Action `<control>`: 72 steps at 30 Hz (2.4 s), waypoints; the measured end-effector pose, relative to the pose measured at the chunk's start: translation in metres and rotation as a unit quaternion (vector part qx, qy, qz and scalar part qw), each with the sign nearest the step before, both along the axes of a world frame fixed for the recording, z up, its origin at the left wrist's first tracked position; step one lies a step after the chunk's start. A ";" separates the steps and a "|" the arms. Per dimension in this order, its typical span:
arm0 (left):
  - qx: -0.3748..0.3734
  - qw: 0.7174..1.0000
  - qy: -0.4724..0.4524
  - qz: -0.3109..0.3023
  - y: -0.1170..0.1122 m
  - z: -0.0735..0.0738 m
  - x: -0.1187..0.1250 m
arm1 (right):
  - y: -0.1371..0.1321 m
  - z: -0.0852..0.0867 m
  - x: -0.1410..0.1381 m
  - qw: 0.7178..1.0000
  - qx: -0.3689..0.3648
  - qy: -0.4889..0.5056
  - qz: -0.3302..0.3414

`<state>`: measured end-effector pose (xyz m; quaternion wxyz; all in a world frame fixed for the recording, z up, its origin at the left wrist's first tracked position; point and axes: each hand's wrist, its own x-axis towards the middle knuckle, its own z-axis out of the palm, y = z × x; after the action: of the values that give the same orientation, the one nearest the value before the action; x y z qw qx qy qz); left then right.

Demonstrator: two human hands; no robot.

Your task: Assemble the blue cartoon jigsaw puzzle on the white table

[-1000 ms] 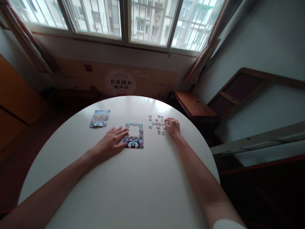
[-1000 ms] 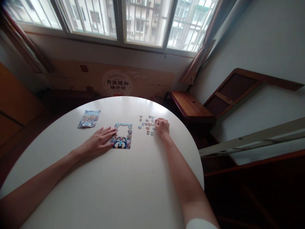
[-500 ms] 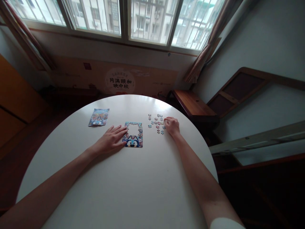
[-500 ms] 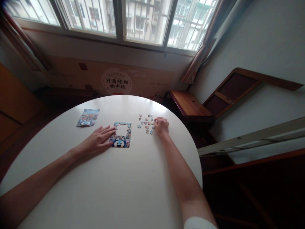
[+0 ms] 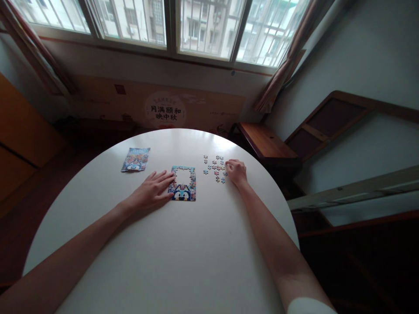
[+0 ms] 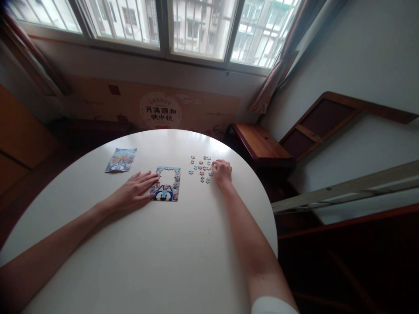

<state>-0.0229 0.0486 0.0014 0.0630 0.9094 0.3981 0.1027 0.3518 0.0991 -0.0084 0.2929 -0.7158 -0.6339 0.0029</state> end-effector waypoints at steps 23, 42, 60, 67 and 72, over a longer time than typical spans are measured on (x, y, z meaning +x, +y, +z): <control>0.002 1.000 0.000 0.003 -0.001 0.002 0.002 | 0.001 -0.003 0.001 1.000 -0.004 -0.015 -0.002; 0.002 1.000 -0.001 0.003 -0.002 0.002 0.002 | -0.001 0.000 0.000 1.000 -0.008 -0.013 -0.001; 0.000 1.000 0.004 0.002 -0.001 0.001 0.001 | 0.000 -0.002 0.001 1.000 -0.012 -0.015 -0.003; 0.003 1.000 -0.006 0.000 -0.001 0.001 0.001 | 0.001 -0.003 0.002 1.000 -0.002 -0.019 0.001; 0.002 1.000 -0.005 0.000 0.000 0.000 0.001 | 0.001 -0.003 0.002 1.000 -0.002 -0.018 0.001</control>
<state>-0.0223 0.0486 0.0014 0.0632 0.9091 0.3973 0.1078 0.3538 0.0999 -0.0116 0.2797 -0.7158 -0.6398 -0.0083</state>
